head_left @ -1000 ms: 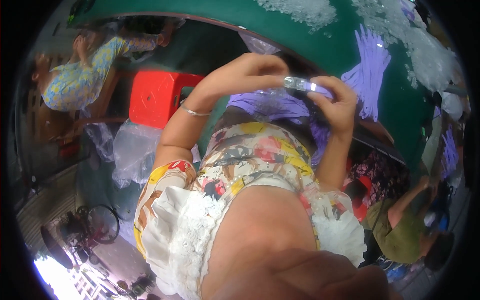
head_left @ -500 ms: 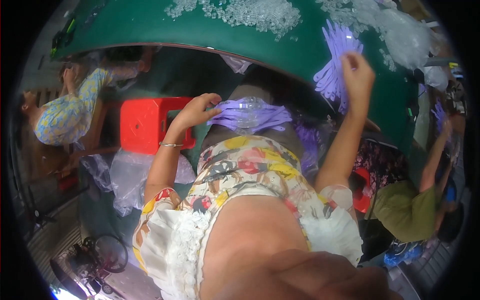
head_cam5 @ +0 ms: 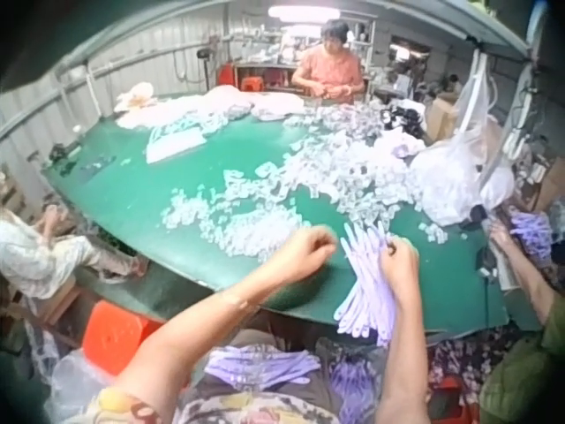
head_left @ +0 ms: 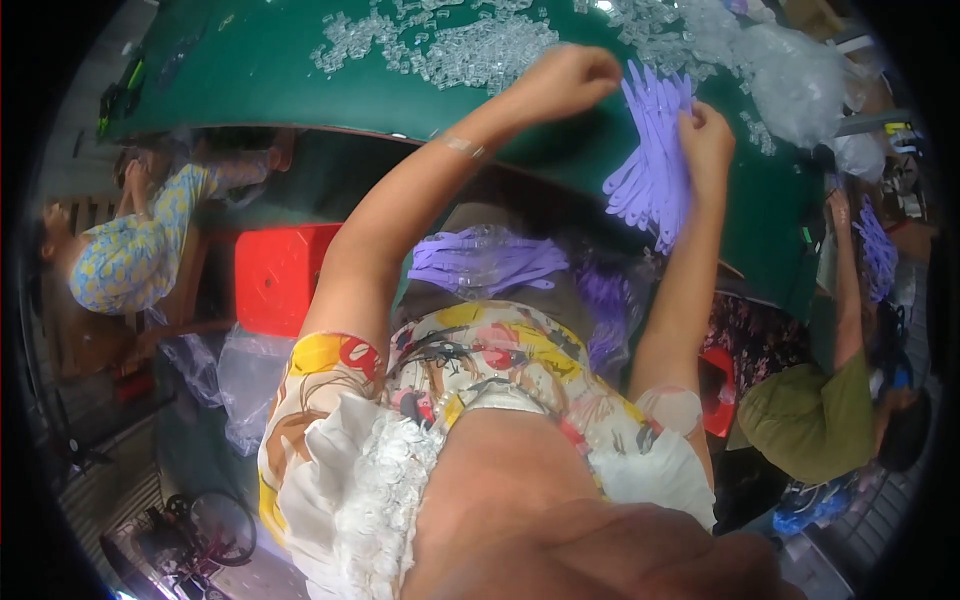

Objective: The person assembles clear plastic caps onto purple plastic stems by hand, fitting the parts together at a factory workbench.

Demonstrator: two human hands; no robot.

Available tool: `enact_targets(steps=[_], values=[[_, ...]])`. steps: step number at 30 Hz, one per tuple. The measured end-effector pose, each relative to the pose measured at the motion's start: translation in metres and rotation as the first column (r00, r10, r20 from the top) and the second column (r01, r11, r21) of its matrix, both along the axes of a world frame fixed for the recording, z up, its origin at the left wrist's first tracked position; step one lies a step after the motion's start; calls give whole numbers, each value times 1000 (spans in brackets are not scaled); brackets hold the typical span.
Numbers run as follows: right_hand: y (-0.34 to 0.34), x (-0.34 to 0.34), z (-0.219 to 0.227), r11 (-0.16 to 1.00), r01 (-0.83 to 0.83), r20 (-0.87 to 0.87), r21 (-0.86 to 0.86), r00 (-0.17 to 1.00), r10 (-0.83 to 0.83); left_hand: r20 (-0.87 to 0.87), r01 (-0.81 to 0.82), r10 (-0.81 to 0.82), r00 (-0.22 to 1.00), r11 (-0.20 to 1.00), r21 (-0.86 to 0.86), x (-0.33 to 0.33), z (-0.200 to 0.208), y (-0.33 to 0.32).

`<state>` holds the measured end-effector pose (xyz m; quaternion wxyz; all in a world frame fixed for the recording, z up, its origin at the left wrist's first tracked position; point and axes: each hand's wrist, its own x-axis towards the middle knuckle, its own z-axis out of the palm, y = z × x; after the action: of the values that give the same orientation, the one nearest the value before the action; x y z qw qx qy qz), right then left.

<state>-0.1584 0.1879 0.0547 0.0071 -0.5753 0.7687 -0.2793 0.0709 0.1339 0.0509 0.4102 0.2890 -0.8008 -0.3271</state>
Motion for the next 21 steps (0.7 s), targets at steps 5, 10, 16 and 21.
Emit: enact_targets(steps=[5, 10, 16, 21], values=[[2, 12, 4, 949, -154, 715, -276, 627, 310, 276, -176, 275, 921, 926, -334, -64, -19, -78], [19, 20, 24, 938, -151, 896, -311, 283, 343, 618, 78, 328, 714, 840, -537, -91, -23, -104], [34, 24, 44, 898, -105, 843, -428, 310, 439, 598, -28, 361, 716, 870, -492, -76, -21, -110], [55, 31, 71, 836, -65, 741, -544, 429, 516, -42, -14, 29, 999, 945, 327, -54, 1, -79]])
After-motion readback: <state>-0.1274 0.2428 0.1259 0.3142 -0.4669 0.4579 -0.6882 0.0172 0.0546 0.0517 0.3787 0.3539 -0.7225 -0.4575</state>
